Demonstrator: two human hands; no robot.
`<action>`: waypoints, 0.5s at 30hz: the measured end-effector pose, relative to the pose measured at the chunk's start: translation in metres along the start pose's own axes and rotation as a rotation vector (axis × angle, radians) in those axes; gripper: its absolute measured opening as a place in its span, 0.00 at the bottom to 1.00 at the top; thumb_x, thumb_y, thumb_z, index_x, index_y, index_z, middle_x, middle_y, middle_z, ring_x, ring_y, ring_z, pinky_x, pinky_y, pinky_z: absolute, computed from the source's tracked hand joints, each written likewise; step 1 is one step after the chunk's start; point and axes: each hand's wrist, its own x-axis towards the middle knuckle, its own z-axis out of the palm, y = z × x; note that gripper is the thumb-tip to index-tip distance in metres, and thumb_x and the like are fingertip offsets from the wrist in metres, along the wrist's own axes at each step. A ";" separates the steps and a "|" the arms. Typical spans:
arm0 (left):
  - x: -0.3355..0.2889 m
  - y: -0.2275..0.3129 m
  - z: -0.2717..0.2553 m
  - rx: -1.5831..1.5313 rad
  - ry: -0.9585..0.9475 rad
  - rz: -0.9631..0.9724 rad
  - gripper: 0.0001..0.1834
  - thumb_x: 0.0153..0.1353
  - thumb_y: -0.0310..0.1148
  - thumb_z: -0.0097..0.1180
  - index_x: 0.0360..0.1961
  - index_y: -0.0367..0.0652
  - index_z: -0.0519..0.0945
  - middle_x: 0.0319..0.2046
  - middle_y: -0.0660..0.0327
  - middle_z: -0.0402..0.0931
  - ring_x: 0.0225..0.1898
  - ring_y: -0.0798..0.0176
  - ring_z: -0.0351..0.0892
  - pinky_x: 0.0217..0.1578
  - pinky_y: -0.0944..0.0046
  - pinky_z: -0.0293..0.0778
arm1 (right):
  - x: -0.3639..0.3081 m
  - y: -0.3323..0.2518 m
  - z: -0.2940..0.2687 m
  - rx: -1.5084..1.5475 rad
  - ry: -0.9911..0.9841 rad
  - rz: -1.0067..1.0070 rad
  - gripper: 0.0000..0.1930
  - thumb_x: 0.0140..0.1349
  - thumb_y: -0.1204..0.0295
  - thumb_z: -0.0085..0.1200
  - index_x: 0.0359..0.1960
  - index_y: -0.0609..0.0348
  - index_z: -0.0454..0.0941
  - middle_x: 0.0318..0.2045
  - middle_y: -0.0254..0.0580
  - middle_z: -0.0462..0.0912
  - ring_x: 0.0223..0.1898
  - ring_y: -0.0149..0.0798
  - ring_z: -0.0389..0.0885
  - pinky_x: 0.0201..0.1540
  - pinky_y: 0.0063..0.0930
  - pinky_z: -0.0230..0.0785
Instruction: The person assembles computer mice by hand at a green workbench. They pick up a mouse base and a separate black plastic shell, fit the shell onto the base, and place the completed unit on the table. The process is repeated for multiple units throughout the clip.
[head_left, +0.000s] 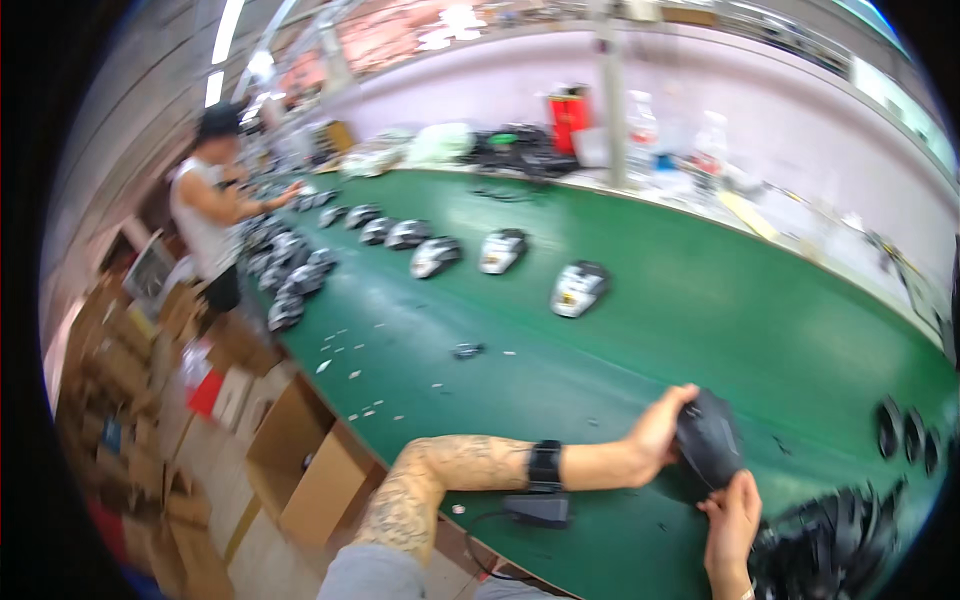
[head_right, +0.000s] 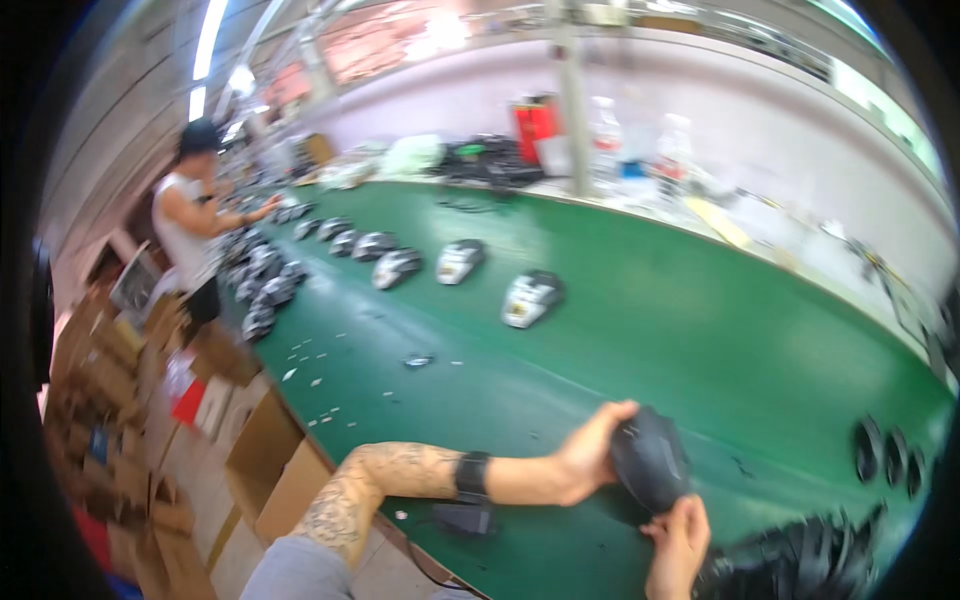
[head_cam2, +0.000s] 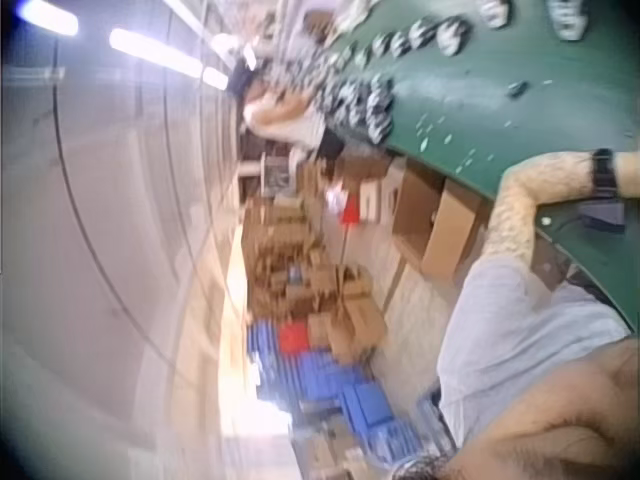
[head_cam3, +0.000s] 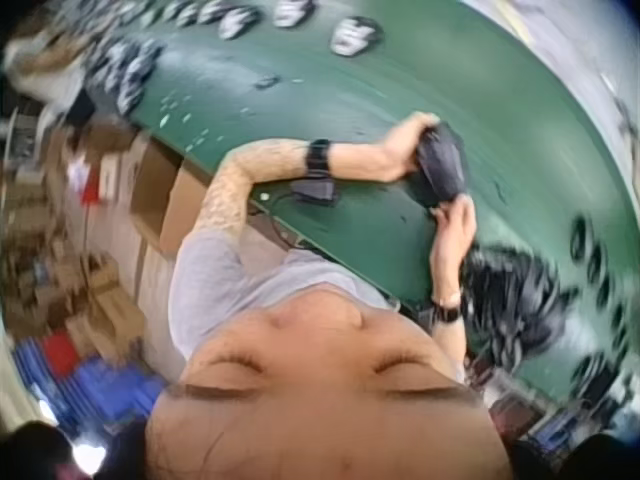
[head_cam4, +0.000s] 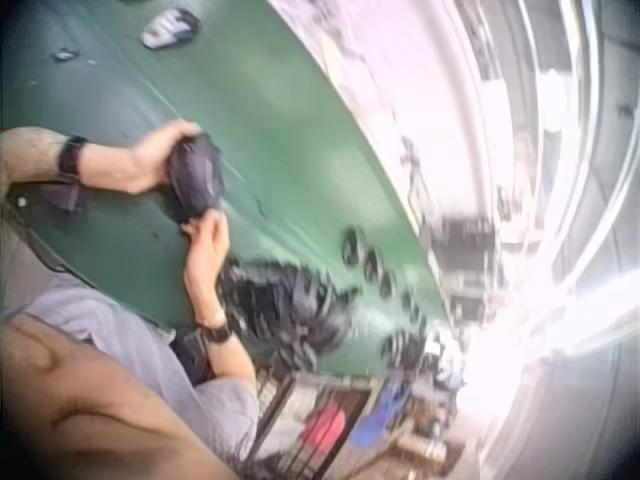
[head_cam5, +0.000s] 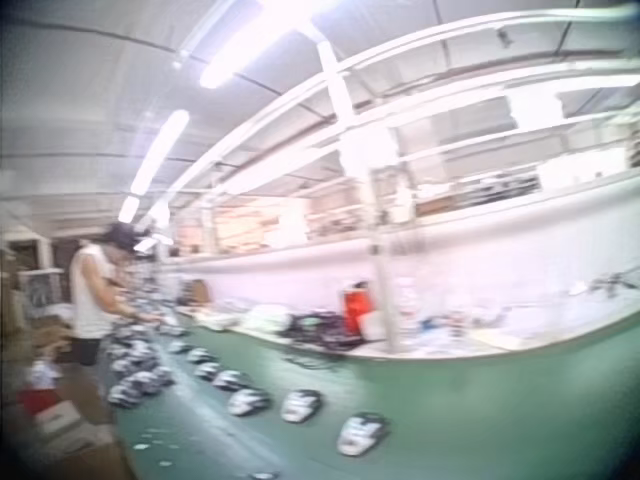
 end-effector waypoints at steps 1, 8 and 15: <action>0.005 -0.004 -0.003 -0.019 -0.021 -0.011 0.23 0.62 0.56 0.43 0.43 0.49 0.76 0.39 0.62 0.79 0.43 0.63 0.79 0.45 0.58 0.73 | 0.001 0.007 0.000 -0.054 0.053 -0.069 0.14 0.68 0.58 0.46 0.42 0.56 0.70 0.24 0.28 0.68 0.25 0.23 0.67 0.30 0.22 0.68; 0.016 -0.009 -0.014 -0.094 -0.208 -0.021 0.22 0.64 0.53 0.44 0.46 0.47 0.73 0.43 0.62 0.76 0.47 0.63 0.74 0.51 0.57 0.68 | 0.010 0.006 -0.024 -0.330 -0.120 -0.195 0.18 0.69 0.65 0.46 0.52 0.66 0.64 0.37 0.40 0.74 0.34 0.31 0.74 0.37 0.25 0.70; 0.007 -0.009 -0.011 -0.069 -0.206 0.062 0.21 0.67 0.52 0.43 0.44 0.44 0.72 0.44 0.61 0.73 0.46 0.63 0.73 0.49 0.57 0.68 | -0.011 -0.022 0.019 -0.532 -0.147 -0.420 0.32 0.55 0.81 0.60 0.58 0.67 0.55 0.51 0.59 0.69 0.50 0.44 0.72 0.52 0.34 0.67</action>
